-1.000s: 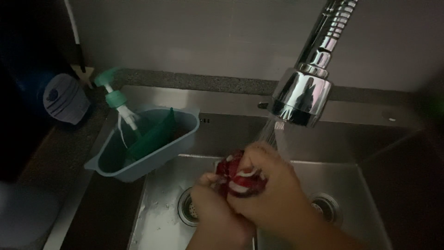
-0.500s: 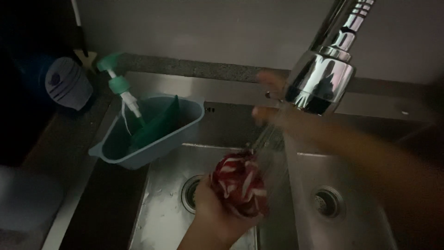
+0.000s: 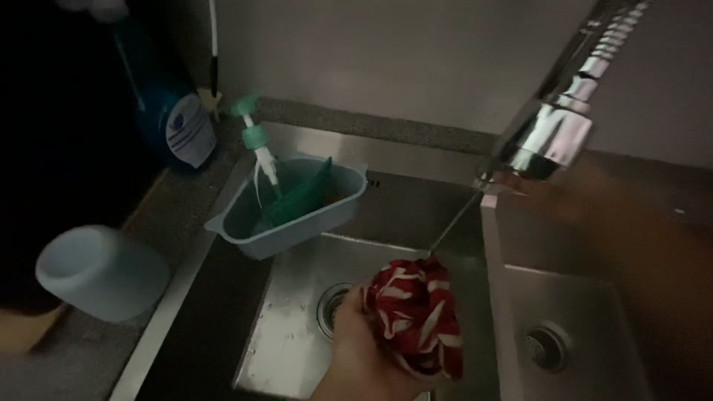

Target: Washing a cloth in a sink and then using it to wipe down a dining table.

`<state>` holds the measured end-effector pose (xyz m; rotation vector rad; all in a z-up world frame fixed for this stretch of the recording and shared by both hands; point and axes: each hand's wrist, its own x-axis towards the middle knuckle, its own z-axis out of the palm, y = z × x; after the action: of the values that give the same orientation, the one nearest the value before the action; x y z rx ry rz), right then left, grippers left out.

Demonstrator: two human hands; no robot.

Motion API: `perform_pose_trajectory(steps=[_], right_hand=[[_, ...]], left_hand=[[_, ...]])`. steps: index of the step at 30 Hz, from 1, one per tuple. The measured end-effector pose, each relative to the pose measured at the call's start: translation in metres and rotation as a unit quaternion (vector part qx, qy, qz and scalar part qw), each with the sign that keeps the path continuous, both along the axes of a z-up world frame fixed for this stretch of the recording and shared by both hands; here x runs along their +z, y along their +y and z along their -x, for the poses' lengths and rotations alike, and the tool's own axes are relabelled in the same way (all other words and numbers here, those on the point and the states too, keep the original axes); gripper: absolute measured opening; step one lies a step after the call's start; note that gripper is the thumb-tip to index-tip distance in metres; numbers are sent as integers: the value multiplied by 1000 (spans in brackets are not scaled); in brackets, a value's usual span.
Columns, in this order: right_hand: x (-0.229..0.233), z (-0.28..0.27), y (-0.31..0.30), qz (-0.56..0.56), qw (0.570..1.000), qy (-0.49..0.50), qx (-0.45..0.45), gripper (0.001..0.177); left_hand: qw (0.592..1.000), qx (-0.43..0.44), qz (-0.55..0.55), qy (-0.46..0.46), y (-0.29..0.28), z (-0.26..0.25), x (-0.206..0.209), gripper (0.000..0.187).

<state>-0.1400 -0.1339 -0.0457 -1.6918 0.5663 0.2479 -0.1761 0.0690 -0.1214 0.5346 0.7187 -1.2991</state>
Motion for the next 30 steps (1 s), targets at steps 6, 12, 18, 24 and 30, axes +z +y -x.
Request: perform_pose_trajectory(steps=[6,12,18,24,30], right_hand=[[21,27,42,-11,999,18,-46,64],[47,65,68,-29,990,22,-135,64],[93,88,122,131,987,-65,-64,59],[112,104,152,235,936,-261,-18,68],[115,98,139,228,927,-298,-15,42]], left_hand=[[999,-28,14,-16,-12,-51,102,74],[991,-37,6,-125,-1,-23,107,64],[990,34,40,-133,14,-2,143,66],[991,46,33,-125,10,11,160,63],[989,88,18,-120,1,8,173,61]])
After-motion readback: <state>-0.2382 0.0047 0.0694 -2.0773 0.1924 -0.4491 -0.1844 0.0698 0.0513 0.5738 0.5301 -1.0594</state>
